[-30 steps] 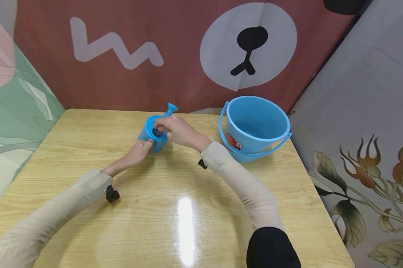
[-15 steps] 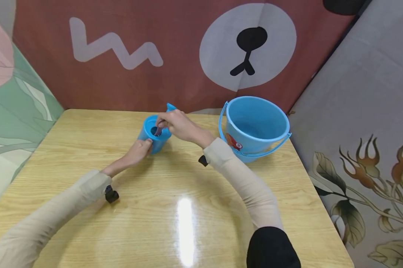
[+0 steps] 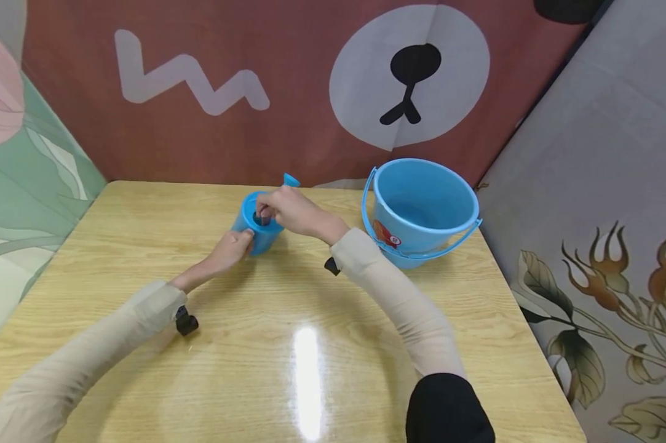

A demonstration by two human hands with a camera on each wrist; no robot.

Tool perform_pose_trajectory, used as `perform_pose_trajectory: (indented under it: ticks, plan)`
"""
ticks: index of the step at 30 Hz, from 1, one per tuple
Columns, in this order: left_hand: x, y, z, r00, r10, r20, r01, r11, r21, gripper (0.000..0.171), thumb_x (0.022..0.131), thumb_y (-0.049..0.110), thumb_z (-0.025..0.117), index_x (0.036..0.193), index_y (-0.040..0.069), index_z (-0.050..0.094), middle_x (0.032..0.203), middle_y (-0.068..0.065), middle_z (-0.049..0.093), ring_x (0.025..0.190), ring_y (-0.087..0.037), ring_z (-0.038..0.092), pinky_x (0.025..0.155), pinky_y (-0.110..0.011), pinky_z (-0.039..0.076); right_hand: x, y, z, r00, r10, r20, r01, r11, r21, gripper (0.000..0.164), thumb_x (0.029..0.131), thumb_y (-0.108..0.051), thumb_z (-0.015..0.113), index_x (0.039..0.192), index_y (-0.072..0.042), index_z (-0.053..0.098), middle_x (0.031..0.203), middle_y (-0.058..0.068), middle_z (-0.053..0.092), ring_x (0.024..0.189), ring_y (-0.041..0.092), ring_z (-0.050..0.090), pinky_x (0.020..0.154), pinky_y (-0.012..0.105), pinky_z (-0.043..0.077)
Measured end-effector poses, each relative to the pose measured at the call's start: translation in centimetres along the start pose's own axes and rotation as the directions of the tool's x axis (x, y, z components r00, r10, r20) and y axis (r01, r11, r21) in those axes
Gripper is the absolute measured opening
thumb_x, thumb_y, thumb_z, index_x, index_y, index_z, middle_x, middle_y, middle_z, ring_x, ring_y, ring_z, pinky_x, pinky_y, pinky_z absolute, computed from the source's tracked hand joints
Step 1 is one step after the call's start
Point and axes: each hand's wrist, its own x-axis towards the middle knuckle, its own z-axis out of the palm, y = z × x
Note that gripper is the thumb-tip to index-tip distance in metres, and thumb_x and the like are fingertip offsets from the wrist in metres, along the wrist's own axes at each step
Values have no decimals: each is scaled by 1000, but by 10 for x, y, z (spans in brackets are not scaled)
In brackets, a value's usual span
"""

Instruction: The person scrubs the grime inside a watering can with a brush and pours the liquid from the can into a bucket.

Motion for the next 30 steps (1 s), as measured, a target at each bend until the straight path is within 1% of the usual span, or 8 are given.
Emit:
perform_pose_trajectory:
  ticks: [6, 9, 15, 18, 22, 25, 27, 30]
  plan:
    - [-1, 1, 0, 999, 18, -29, -16, 998, 63, 47, 100, 21, 37, 53, 14, 34, 47, 9, 28, 43, -7, 22, 44, -25, 21, -4, -6, -11, 1000, 0, -21, 0, 1000, 3, 23, 97, 10, 50, 95, -1, 69, 92, 8, 70, 86, 21, 66, 80, 24, 49]
    - [-1, 0, 0, 1000, 18, -26, -17, 999, 49, 47, 101, 21, 36, 54, 15, 35, 48, 9, 29, 43, -6, 22, 44, -24, 22, -4, -5, -8, 1000, 5, -3, -5, 1000, -14, 22, 96, 10, 51, 95, -2, 70, 93, 8, 70, 88, 20, 66, 81, 23, 49]
    - [-1, 0, -2, 1000, 14, -27, -13, 999, 36, 48, 101, 20, 35, 54, 14, 34, 47, 9, 28, 42, -5, 22, 44, -24, 22, -1, -3, 1, 998, -39, 45, 42, 997, -71, 15, 94, 8, 58, 94, 0, 70, 95, 10, 70, 89, 20, 66, 81, 22, 49]
    - [-1, 0, -3, 999, 24, -27, -23, 999, 44, 48, 102, 21, 35, 54, 14, 34, 48, 8, 28, 43, -6, 21, 44, -25, 22, 0, -5, -3, 999, -31, 38, 34, 996, -78, 15, 94, 8, 59, 93, 0, 70, 94, 8, 70, 88, 19, 66, 81, 23, 49]
    - [-1, 1, -3, 999, 33, -8, -33, 998, 53, 48, 102, 22, 35, 55, 15, 33, 49, 7, 28, 44, -6, 20, 45, -25, 22, 0, -10, -13, 998, -46, 34, 49, 996, -79, 13, 93, 8, 60, 91, -1, 71, 92, 7, 71, 87, 19, 66, 83, 27, 50]
    - [0, 2, -3, 1000, 21, 9, -21, 999, 49, 49, 104, 22, 35, 55, 15, 32, 49, 6, 27, 43, -5, 19, 45, -26, 22, -2, -10, -16, 997, -44, 64, 49, 996, -76, 14, 93, 9, 59, 92, 0, 70, 93, 8, 70, 88, 19, 65, 84, 27, 50]
    - [1, 2, -3, 1000, -4, 22, 3, 999, 40, 51, 105, 22, 34, 55, 15, 32, 49, 5, 26, 43, -5, 18, 46, -27, 22, -4, -9, -14, 996, -33, 89, 40, 996, -81, 16, 95, 8, 57, 93, -1, 70, 94, 7, 69, 88, 19, 64, 84, 25, 49]
    - [2, 1, -2, 1000, -6, 10, 5, 999, 42, 51, 104, 22, 34, 54, 15, 32, 48, 6, 26, 42, -6, 19, 45, -27, 22, -5, -6, -8, 993, -44, 106, 54, 994, -98, 20, 96, 9, 53, 94, -1, 70, 94, 7, 68, 86, 18, 61, 83, 24, 47]
